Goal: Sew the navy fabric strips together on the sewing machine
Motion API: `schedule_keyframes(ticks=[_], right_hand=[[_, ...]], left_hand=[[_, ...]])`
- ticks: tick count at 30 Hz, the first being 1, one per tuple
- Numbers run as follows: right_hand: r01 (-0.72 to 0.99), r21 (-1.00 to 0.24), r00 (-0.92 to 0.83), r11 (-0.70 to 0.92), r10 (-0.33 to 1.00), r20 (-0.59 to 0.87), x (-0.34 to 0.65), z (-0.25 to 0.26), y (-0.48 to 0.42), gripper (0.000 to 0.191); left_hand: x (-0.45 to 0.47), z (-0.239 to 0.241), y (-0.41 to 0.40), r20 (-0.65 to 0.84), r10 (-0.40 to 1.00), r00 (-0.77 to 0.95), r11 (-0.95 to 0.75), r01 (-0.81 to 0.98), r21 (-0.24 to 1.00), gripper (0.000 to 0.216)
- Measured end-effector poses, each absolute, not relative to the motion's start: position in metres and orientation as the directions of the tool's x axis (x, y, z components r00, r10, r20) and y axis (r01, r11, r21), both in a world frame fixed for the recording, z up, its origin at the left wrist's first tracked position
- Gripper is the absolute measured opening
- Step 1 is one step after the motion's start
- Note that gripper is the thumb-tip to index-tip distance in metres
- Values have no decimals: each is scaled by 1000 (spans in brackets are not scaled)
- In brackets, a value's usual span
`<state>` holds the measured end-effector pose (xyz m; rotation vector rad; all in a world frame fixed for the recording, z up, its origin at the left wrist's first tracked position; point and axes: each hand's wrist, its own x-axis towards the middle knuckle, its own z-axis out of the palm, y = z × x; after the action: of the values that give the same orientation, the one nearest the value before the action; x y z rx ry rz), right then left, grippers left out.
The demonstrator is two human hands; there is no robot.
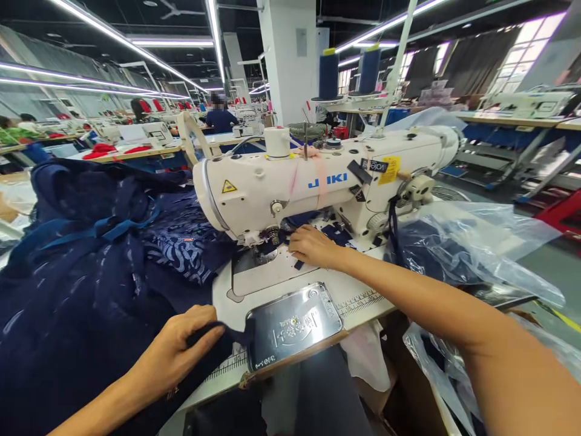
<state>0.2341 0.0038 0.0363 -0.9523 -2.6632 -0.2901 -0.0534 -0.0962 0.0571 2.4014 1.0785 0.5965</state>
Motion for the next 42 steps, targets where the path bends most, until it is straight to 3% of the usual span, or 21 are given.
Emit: schedule_keyframes(ticks=[3,5,7,9,11,13,15,17,23,29,33,38,42], right_hand=[[558,187,-813,809,487,318,243,30,-10,16],[542,235,-829,807,466,310,237,24,-13,20],[546,259,-826,797,462,322,225,16,-11,22],[560,269,-815,783,464,347,211,9,-6,22],[573,282,-806,769,469,360,199,5,-2,22],[572,303,-812,762,474,341,192,5,-3,22],[559,324,-827,763,481,292,189,8,-8,18],[557,341,-831,758,502,240,188,13,-14,14],[606,279,-795,745,552,251,184,11,-10,11],[733,53,-636,679,654,410,185,-6,6,8],[784,-9,-586,621,744,321,185,1,0,10],[813,-4,-573,582,800,179,179,16,-8,11],[816,-120,-539,566,819,199,169,17,-5,12]], left_hand=[[-28,62,-82,12,856,517,-349,560,752,24],[-11,62,-69,23,859,511,-360,572,737,14],[3,60,-52,145,804,576,-555,641,531,12],[11,55,-35,239,652,719,-757,634,158,15],[13,47,-21,210,471,857,-842,507,-182,17],[8,39,-13,145,378,914,-849,405,-339,17],[0,31,-12,122,394,911,-848,412,-333,14],[-10,24,-17,123,442,888,-852,459,-252,14],[-26,15,-35,213,494,843,-851,519,-79,39],[-18,19,-38,145,536,832,-819,554,-149,36],[-16,19,-40,100,544,833,-804,552,-220,32],[-18,13,-42,149,495,856,-813,516,-270,31],[-19,12,-44,169,476,863,-812,505,-294,32]])
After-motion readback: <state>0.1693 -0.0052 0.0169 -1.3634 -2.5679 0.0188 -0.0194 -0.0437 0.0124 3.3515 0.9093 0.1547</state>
